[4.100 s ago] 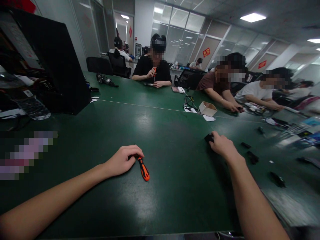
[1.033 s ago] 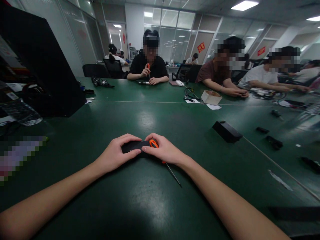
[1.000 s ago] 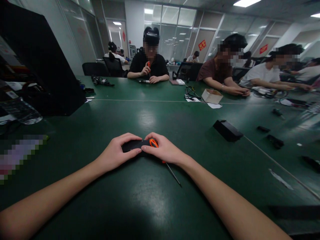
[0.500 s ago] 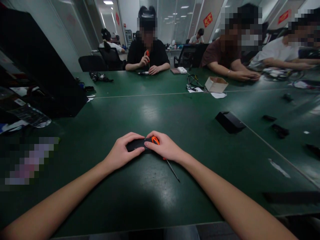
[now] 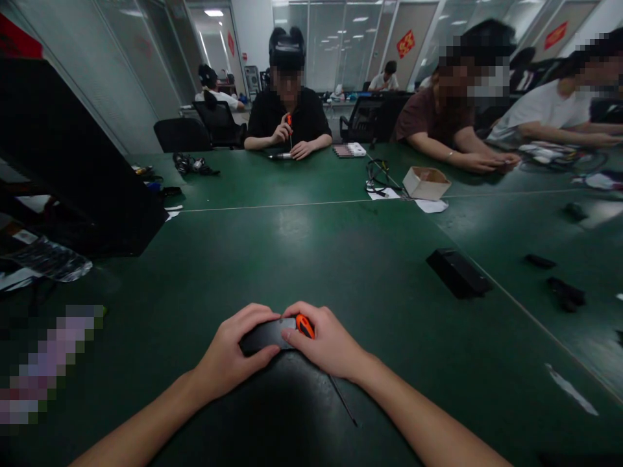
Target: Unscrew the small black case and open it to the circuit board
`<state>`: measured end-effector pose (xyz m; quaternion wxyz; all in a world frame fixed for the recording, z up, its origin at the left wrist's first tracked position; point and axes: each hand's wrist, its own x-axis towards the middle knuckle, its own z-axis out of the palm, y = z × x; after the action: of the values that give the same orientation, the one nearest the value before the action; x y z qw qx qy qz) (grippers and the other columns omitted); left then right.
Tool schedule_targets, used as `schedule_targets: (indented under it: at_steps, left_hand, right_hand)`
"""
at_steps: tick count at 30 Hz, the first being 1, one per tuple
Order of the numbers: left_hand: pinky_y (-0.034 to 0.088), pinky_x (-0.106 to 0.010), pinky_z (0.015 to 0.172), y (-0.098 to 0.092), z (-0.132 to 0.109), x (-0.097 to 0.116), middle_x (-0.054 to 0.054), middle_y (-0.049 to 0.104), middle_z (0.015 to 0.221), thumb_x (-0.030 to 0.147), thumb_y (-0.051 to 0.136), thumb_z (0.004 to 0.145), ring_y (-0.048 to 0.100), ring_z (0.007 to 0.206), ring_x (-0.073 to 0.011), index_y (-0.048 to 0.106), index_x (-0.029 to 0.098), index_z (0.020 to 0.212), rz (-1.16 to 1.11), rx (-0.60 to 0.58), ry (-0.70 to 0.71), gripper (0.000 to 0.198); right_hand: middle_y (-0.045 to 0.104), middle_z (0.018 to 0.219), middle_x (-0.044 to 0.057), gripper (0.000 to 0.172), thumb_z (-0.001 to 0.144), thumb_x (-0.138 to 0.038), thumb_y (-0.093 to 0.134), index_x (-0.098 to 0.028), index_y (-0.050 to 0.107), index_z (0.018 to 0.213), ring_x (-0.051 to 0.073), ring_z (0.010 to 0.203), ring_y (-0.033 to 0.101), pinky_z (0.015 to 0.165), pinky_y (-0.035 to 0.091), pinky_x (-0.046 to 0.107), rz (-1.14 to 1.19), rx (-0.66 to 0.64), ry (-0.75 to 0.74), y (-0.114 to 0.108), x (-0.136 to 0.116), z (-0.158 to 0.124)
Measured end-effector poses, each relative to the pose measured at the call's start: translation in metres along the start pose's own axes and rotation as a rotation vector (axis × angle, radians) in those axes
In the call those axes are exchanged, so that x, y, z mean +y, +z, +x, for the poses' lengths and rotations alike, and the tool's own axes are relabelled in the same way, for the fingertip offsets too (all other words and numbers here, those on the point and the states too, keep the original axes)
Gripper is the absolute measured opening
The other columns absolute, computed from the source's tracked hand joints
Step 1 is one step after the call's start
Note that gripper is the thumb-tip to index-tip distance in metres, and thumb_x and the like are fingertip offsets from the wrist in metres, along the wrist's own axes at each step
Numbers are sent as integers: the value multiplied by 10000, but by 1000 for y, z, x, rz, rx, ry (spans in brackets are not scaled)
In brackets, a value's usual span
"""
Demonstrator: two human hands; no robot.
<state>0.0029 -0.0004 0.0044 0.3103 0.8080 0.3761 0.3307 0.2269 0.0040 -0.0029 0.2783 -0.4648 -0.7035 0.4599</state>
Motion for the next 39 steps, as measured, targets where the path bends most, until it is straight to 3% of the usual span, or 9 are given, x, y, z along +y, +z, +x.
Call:
schedule_targets:
  at_steps: [16,23,29,32,35,39]
  left_hand:
    - [528,-330,934,-3,2,-3,-81,686,1152,277,738,866,658,1054,-219,674,198,1198,-28,-48,-27,347]
    - [524,-366,962,1,1,0,-81,700,1155,280,733,861,660,1062,-232,682,203,1173,-14,-4,-4,325]
    - [521,-385,967,2,2,-5,-82,722,1149,296,731,862,672,1053,-237,687,190,1153,28,0,64,312]
    - [525,-380,953,4,3,-7,-83,734,1115,312,735,857,684,1026,-238,702,184,1122,50,24,70,297]
    - [521,-378,963,6,3,-3,-85,743,1122,294,750,840,690,1030,-239,711,163,1111,66,9,71,304]
    - [531,-367,934,9,-3,4,-78,751,1083,312,753,836,695,989,-228,720,155,1085,125,6,112,296]
  right_hand:
    - [703,1029,18,283,954,-424,553,-220,669,1111,193,949,625,872,423,314,-41,-26,-1,-2,0,-1]
    - [686,944,25,308,934,-435,572,-190,698,1072,173,859,609,796,449,290,-2,41,-53,-3,1,0]
    - [619,679,-21,333,941,-443,539,-176,721,1017,143,634,554,655,437,276,-175,69,-140,-3,-6,0]
    - [669,743,4,282,899,-432,595,-183,729,893,159,689,582,699,440,296,-250,171,-176,-12,-12,2]
    - [689,832,37,274,888,-444,622,-181,699,872,186,781,598,745,436,317,-308,355,-240,-30,-32,3]
    - [598,662,-15,242,931,-432,610,-196,643,883,141,617,544,636,415,285,-342,629,-520,-49,-68,7]
